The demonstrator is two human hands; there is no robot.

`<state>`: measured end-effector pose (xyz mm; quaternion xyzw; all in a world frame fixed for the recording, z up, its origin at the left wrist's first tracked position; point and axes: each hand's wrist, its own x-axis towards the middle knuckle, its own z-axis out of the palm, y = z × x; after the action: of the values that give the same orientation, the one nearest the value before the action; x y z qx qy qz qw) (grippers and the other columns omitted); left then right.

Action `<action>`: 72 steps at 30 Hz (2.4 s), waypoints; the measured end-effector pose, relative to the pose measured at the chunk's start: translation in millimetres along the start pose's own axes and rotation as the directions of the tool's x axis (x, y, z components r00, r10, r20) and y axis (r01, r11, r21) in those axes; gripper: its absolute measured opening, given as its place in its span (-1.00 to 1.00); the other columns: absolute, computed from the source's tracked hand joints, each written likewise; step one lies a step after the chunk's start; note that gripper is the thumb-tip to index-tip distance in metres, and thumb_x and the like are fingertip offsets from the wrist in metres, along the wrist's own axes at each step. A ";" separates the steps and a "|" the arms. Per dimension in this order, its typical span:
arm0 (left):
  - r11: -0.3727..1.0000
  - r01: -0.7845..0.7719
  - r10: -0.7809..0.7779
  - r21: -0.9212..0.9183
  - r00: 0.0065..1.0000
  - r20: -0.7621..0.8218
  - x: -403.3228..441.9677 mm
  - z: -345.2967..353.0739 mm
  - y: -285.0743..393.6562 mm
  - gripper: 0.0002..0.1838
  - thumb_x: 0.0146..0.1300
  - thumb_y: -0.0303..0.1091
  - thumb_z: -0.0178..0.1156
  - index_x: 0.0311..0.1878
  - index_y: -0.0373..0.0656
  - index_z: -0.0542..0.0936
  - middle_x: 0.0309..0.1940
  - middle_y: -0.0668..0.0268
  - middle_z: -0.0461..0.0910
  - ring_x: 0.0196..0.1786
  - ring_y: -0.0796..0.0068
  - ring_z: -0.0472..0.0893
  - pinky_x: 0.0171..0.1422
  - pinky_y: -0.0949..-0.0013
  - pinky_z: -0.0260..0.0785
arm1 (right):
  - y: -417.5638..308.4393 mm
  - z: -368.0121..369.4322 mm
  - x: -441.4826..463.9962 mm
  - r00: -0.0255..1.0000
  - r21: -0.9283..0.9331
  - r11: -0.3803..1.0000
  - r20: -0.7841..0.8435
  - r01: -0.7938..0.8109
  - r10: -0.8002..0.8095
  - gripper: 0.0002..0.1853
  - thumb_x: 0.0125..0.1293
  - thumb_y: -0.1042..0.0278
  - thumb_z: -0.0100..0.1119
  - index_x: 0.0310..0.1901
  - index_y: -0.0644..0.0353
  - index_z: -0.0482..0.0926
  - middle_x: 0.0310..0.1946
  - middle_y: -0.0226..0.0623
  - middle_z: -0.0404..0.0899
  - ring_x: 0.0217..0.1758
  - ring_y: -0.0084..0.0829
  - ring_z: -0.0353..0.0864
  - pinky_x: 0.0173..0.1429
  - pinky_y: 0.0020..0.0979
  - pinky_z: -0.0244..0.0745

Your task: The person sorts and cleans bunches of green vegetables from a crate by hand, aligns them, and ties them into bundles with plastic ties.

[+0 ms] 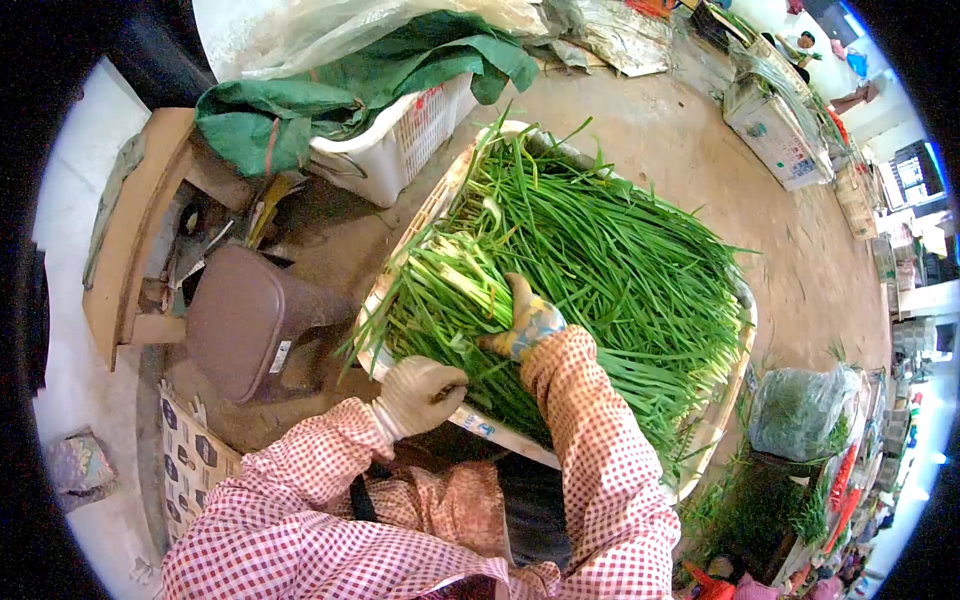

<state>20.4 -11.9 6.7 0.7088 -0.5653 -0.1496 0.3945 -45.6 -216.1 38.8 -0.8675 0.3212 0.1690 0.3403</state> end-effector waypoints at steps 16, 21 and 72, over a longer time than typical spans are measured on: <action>0.180 -0.219 -0.712 -0.959 0.643 -0.281 69.7 -17.9 47.5 -0.64 0.25 -0.45 0.10 0.13 -0.19 0.39 0.00 0.28 0.51 0.06 0.41 0.50 0.25 0.26 0.32 | 94.5 15.7 0.3 0.799 0.005 0.855 -0.359 0.519 -0.483 -0.11 -0.10 0.28 0.55 0.27 0.26 0.23 0.13 -0.19 0.51 0.17 -0.36 0.53 0.27 -0.36 0.40; 0.240 -0.023 -0.729 -0.971 0.656 -0.196 104.7 -27.9 27.5 -0.60 0.29 -0.35 0.06 0.15 -0.28 0.36 -0.01 0.24 0.43 0.03 0.44 0.46 0.22 0.34 0.34 | 64.5 22.4 -46.9 0.874 0.332 0.862 -0.431 0.384 -0.224 -0.20 0.09 0.09 0.40 0.26 0.28 0.21 0.11 -0.09 0.50 0.16 -0.23 0.53 0.20 -0.26 0.48; 0.751 -0.203 -0.033 -0.628 0.939 -0.343 18.0 24.9 92.1 -0.38 0.06 -0.51 0.28 0.23 -0.28 0.31 0.23 -0.01 0.34 0.34 0.06 0.33 0.41 0.05 0.14 | 63.6 -15.1 -72.9 0.759 0.754 0.128 -0.609 0.644 -0.231 -0.01 -0.07 0.33 0.55 0.36 0.26 0.11 0.08 -0.12 0.47 0.12 -0.29 0.54 0.19 -0.28 0.51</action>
<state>-53.3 -42.7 62.0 0.5134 -0.4341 -0.1977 0.7133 -140.9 -230.1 56.1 -0.5591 0.1340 -0.3196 0.7532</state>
